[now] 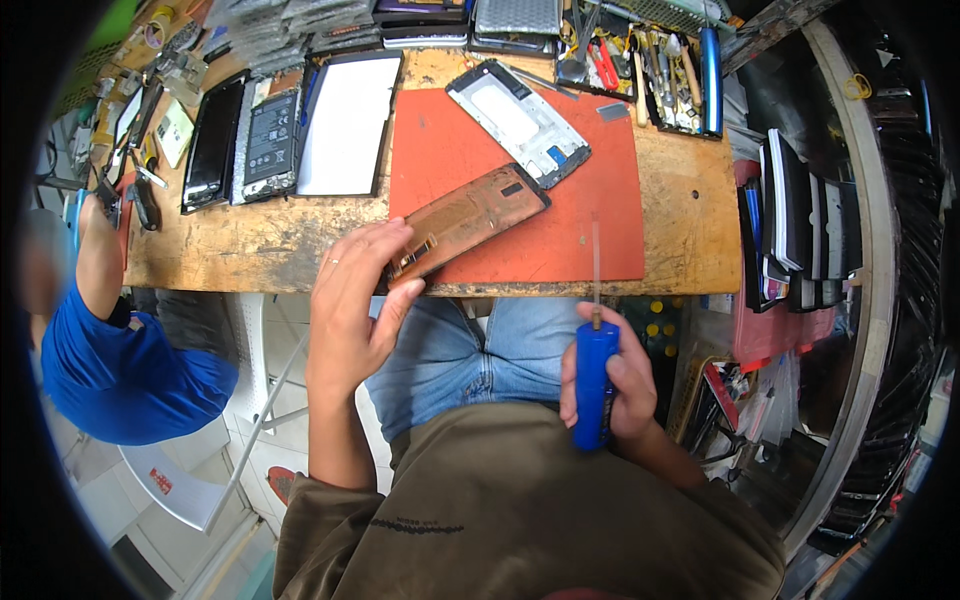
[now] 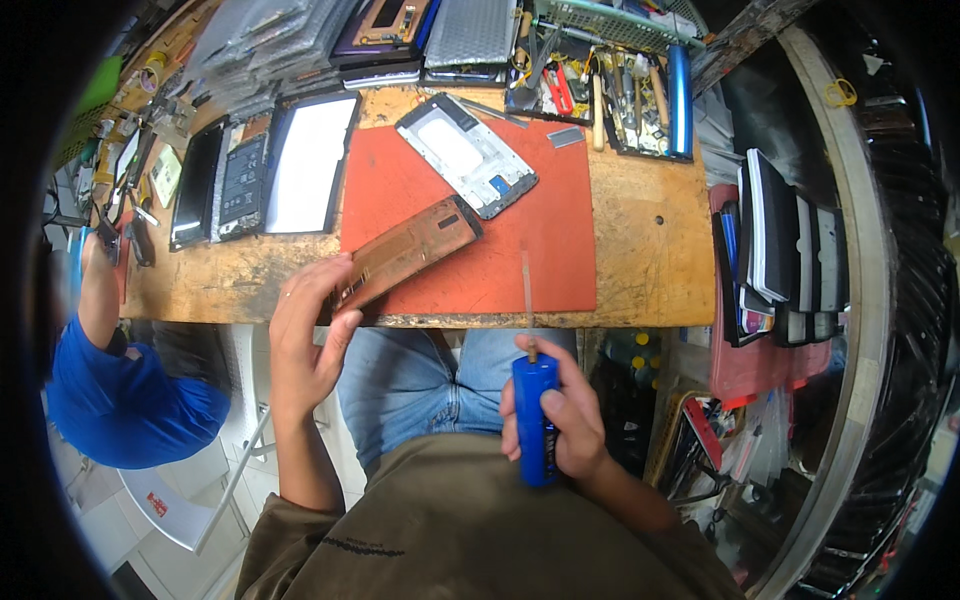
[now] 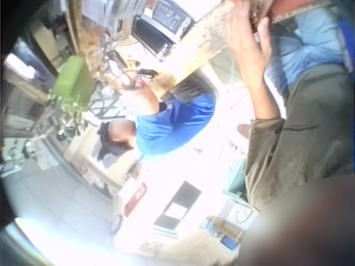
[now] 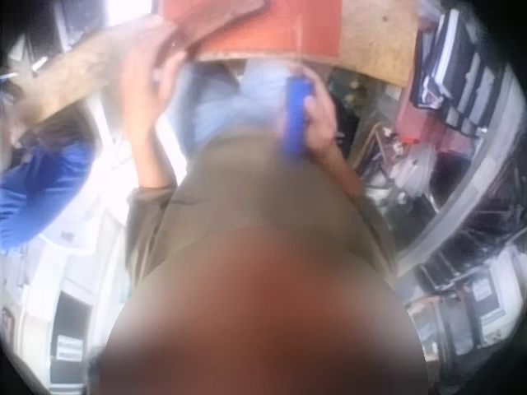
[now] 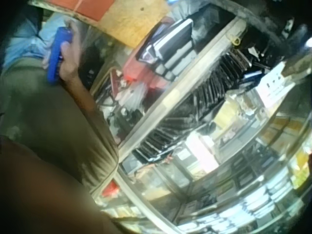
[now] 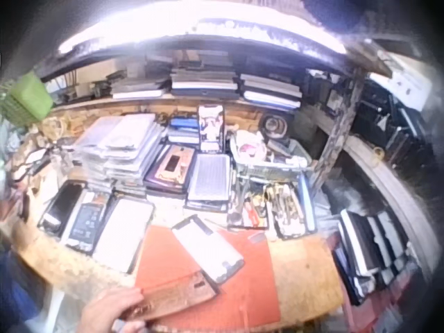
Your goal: The person uses a blue precision screwdriver to remove screws from a disassembled smartphone, then flips the device and continues unscrewing components. The person places the screwdriver down and picks up a bubble-wrapped item from the workbench.
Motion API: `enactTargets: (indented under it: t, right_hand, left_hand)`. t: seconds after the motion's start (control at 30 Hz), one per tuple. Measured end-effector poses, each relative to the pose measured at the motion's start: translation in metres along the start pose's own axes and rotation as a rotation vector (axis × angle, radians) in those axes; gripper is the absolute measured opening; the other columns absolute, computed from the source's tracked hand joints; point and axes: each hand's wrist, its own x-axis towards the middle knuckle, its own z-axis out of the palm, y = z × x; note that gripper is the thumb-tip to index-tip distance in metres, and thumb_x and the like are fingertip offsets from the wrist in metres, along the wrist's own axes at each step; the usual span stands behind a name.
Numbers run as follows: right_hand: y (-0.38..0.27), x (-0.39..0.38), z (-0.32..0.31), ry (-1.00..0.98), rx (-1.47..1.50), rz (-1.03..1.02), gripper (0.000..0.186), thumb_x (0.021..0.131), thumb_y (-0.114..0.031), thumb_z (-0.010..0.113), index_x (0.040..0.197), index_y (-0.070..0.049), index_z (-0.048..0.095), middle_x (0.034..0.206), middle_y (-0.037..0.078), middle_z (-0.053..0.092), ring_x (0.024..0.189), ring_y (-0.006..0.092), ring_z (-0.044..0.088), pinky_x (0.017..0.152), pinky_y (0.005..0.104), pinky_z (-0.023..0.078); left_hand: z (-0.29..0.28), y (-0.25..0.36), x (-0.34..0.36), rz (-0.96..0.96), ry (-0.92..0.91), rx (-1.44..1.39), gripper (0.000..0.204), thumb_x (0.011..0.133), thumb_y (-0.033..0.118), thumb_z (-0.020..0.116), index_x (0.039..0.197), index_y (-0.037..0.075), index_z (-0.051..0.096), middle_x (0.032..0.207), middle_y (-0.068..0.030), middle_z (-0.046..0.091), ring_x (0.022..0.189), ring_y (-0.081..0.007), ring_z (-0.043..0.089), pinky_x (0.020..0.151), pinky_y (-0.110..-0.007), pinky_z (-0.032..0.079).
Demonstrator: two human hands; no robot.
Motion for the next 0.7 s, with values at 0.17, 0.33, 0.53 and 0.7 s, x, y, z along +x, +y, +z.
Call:
enactTargets:
  t: [0.17,0.33,0.53,0.7]
  right_hand:
    - [-0.009,0.001,-0.001,0.054,-0.059,-0.135,0.074,0.102,-0.038,0.054,0.155,0.006,0.025,0.099,0.024,0.061,0.063,0.0245,0.067,0.056,0.0341,0.057]
    - [-0.025,0.014,-0.008,0.087,-0.203,-0.31,0.075,0.103,-0.039,0.055,0.155,0.006,0.025,0.099,0.021,0.062,0.062,0.0228,0.067,0.051,0.0311,0.056]
    - [-0.061,0.058,-0.034,0.225,-0.337,-0.506,0.068,0.106,-0.034,0.05,0.156,0.005,0.027,0.098,0.018,0.062,0.061,0.0194,0.066,0.051,0.029,0.055]
    - [-0.057,0.077,-0.036,0.359,-0.484,-0.535,0.061,0.106,-0.029,0.047,0.155,0.004,0.03,0.096,0.017,0.062,0.06,0.0167,0.064,0.05,0.0267,0.054]
  left_hand:
    - [0.005,-0.01,0.023,-0.105,0.152,-0.072,0.02,0.098,0.007,0.067,0.117,-0.001,0.069,0.111,-0.0174,0.075,0.111,-0.032,0.071,0.095,-0.04,0.053]
    - [0.025,-0.02,0.032,-0.335,0.304,-0.47,0.024,0.102,0.006,0.066,0.124,-0.004,0.064,0.107,-0.011,0.074,0.098,-0.0149,0.07,0.088,-0.029,0.055]
    - [0.02,-0.037,0.033,-0.531,0.238,-0.571,0.037,0.1,0.004,0.07,0.134,-0.004,0.058,0.091,-0.0002,0.063,0.085,-0.0043,0.056,0.075,-0.02,0.044]
    - [0.024,-0.038,0.039,-0.578,0.336,-0.792,0.046,0.097,0.004,0.074,0.138,-0.002,0.056,0.07,0.0103,0.041,0.062,0.0017,0.036,0.054,-0.019,0.027]
